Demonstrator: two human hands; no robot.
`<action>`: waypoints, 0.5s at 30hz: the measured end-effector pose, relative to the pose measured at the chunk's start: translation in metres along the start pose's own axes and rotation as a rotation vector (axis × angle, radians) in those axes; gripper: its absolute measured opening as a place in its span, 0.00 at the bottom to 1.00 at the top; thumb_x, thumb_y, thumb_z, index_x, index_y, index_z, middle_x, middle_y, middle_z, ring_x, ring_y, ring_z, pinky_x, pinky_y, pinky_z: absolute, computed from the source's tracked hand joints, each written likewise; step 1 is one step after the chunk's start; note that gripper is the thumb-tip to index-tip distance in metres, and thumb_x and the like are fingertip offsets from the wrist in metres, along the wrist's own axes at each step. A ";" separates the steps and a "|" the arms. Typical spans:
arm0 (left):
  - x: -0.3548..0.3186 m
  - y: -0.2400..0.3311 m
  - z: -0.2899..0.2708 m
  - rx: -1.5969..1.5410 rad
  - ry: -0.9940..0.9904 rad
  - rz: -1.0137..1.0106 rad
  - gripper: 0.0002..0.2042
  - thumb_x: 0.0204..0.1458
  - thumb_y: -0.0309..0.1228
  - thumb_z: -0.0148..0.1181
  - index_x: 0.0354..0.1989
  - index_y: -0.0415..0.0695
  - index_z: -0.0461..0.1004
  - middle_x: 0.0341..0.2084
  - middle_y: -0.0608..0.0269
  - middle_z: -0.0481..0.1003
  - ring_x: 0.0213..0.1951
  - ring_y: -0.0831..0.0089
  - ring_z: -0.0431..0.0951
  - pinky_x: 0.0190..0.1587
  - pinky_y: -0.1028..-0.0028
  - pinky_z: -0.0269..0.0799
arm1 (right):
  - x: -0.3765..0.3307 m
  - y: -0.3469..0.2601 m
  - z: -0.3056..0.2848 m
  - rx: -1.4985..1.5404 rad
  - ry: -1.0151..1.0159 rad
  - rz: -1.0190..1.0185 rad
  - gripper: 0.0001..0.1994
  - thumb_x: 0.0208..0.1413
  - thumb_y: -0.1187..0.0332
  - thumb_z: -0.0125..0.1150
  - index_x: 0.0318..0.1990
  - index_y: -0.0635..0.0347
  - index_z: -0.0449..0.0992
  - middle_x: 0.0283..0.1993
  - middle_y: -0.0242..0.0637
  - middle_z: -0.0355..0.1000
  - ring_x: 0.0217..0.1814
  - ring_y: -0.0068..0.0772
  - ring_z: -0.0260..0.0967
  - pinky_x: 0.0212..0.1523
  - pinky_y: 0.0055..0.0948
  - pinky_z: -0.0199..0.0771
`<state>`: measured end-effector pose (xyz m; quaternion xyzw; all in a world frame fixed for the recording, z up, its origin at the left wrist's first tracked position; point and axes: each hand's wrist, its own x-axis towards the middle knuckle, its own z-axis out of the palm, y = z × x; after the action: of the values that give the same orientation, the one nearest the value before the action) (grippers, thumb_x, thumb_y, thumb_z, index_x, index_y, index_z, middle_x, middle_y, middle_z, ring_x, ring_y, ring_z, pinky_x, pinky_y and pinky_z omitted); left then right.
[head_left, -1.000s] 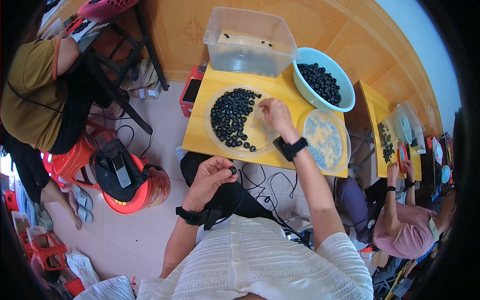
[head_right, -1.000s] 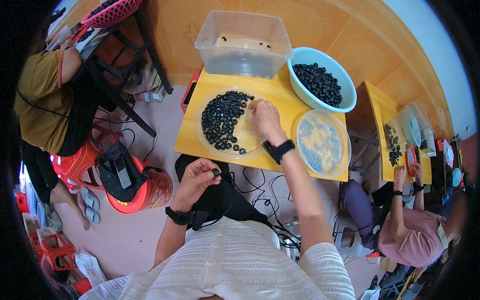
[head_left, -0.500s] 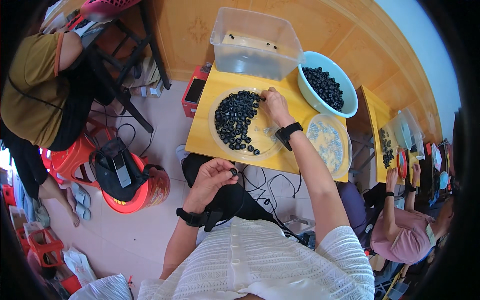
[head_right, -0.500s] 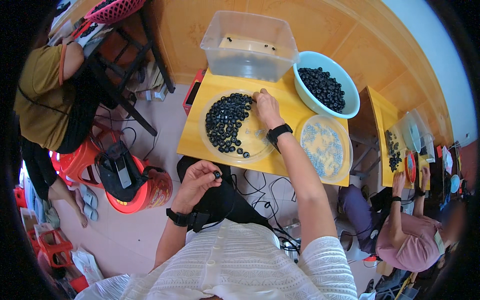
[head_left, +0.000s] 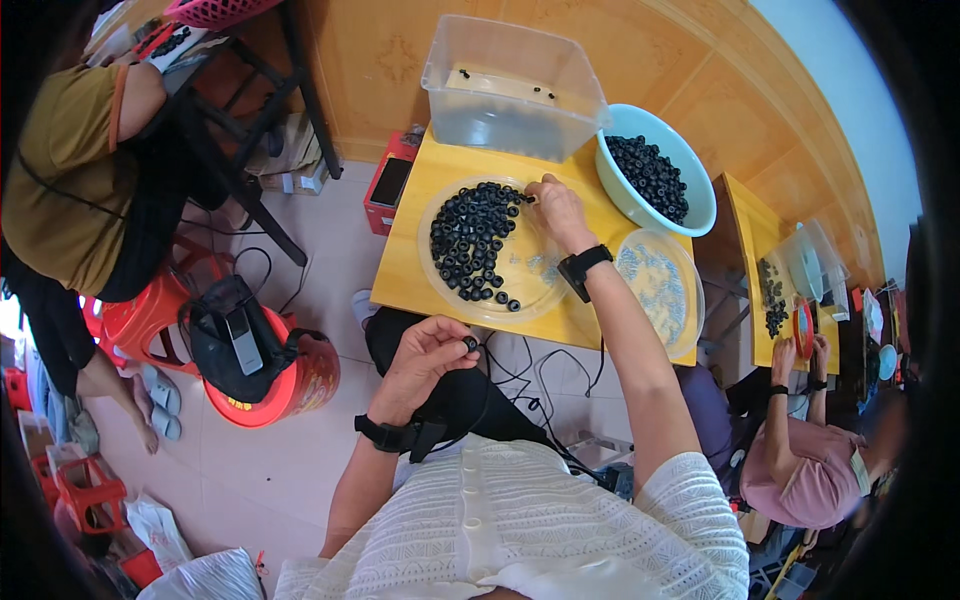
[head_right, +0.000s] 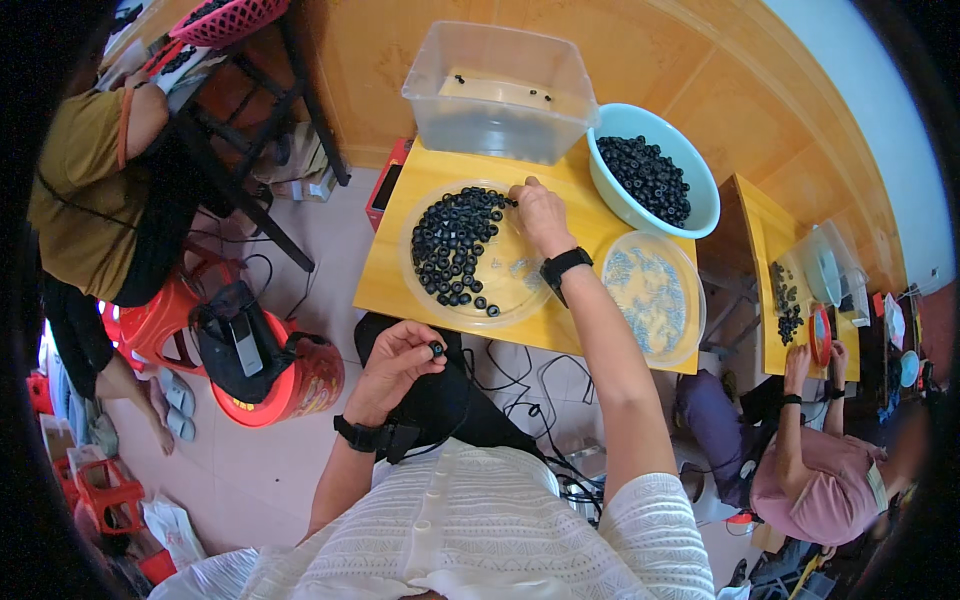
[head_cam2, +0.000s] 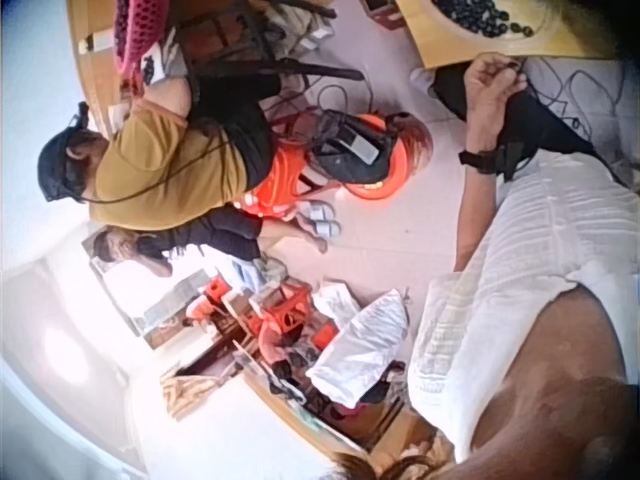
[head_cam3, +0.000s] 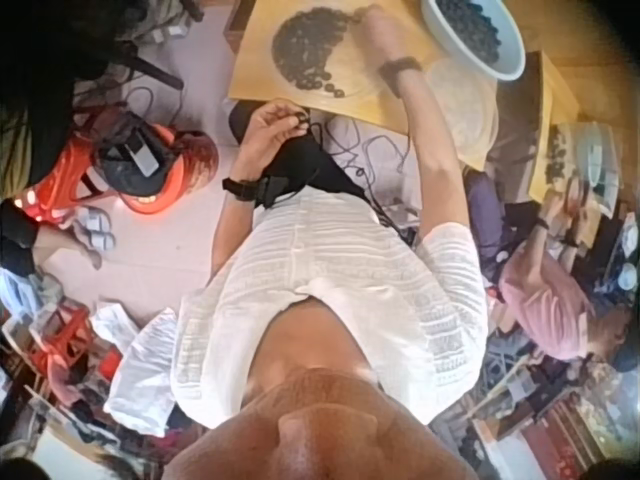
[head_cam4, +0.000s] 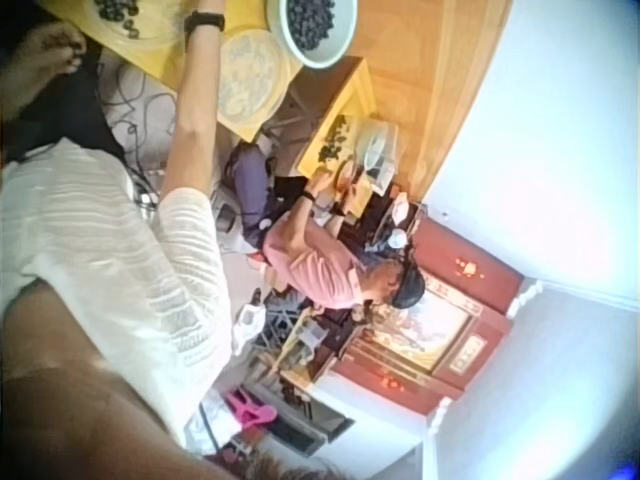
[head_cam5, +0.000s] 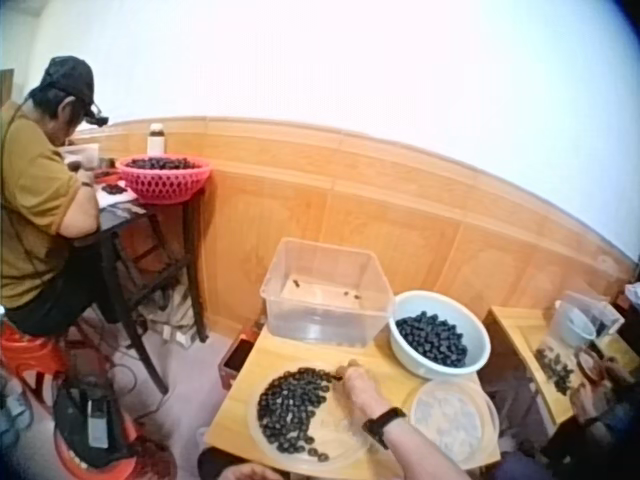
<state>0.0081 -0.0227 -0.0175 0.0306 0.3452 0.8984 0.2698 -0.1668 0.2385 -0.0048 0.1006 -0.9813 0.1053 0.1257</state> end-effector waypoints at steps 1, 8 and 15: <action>-0.001 0.000 0.000 0.001 0.000 0.002 0.07 0.49 0.19 0.56 0.37 0.39 0.71 0.33 0.61 0.74 0.35 0.73 0.77 0.40 0.76 0.76 | 0.001 -0.001 0.002 -0.013 -0.014 -0.004 0.09 0.39 0.75 0.60 0.32 0.58 0.75 0.33 0.42 0.68 0.37 0.46 0.69 0.36 0.39 0.69; -0.004 0.002 -0.002 -0.002 0.006 0.011 0.07 0.49 0.19 0.56 0.37 0.39 0.71 0.33 0.62 0.74 0.35 0.73 0.77 0.39 0.77 0.76 | -0.003 0.001 0.007 -0.117 0.004 -0.044 0.05 0.40 0.73 0.60 0.26 0.62 0.72 0.34 0.47 0.68 0.37 0.47 0.70 0.37 0.39 0.70; -0.006 0.001 -0.005 -0.005 -0.007 0.016 0.07 0.49 0.19 0.55 0.38 0.38 0.71 0.33 0.60 0.74 0.34 0.73 0.77 0.39 0.77 0.76 | -0.011 0.014 -0.011 0.018 0.023 0.041 0.07 0.39 0.78 0.56 0.28 0.59 0.75 0.33 0.45 0.71 0.36 0.46 0.70 0.36 0.37 0.70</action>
<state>0.0115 -0.0288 -0.0199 0.0359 0.3419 0.9013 0.2636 -0.1573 0.2565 0.0007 0.0806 -0.9806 0.1180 0.1341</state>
